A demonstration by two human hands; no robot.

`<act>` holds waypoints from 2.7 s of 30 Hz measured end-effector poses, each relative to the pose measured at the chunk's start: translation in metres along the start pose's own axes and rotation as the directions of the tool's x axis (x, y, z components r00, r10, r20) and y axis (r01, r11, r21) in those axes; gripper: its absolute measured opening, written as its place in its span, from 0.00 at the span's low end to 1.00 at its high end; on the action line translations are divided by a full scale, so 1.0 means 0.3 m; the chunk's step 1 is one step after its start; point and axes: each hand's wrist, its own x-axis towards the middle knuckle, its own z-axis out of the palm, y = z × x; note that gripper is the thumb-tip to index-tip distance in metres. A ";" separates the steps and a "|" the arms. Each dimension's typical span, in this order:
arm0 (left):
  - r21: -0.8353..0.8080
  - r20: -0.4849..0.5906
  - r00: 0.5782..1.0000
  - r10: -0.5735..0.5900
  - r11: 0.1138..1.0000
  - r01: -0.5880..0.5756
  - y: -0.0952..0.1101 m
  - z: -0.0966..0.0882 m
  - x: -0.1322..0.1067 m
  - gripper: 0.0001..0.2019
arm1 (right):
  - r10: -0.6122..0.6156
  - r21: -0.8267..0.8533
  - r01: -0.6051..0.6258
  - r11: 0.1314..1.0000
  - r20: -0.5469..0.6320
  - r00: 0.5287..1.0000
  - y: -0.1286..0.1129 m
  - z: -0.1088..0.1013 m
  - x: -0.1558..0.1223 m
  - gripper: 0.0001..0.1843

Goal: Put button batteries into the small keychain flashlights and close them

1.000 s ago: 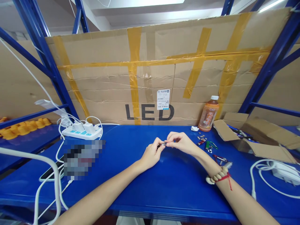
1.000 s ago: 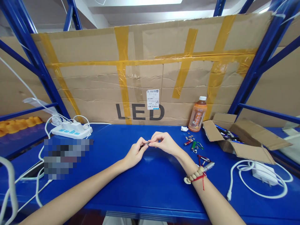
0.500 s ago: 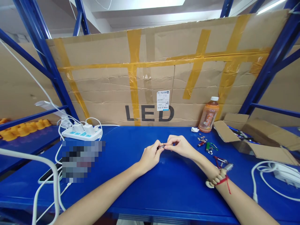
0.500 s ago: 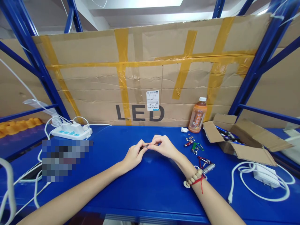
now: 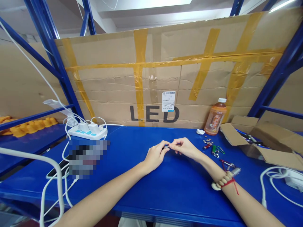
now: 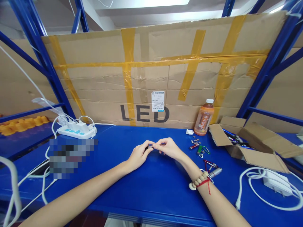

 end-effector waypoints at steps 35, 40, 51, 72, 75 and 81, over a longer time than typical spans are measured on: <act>-0.551 0.384 0.916 -0.113 0.768 0.326 -0.046 -0.027 0.045 0.18 | -0.011 0.218 -0.002 0.976 0.062 0.998 0.084 0.018 0.045 0.25; -0.533 0.390 0.919 -0.062 0.798 0.281 -0.053 -0.023 0.041 0.19 | -0.088 0.213 0.058 0.975 0.134 0.987 0.097 0.013 0.048 0.21; -0.119 0.228 0.974 0.015 0.993 0.013 -0.040 -0.023 -0.021 0.05 | -0.068 0.142 0.057 0.988 0.075 0.995 0.081 0.036 0.012 0.24; 0.125 0.075 0.996 0.053 0.990 -0.062 -0.029 -0.014 -0.013 0.11 | 0.096 0.129 -0.091 0.987 -0.034 0.995 0.025 0.074 -0.019 0.25; 0.118 0.043 0.999 0.018 0.993 -0.023 -0.045 -0.008 -0.002 0.11 | 0.083 0.142 -0.075 0.987 -0.048 0.995 0.022 0.088 -0.018 0.26; 0.117 0.075 0.996 -0.041 0.993 0.032 -0.039 -0.013 -0.002 0.11 | 0.086 0.135 -0.075 0.988 -0.079 0.993 0.027 0.091 -0.015 0.26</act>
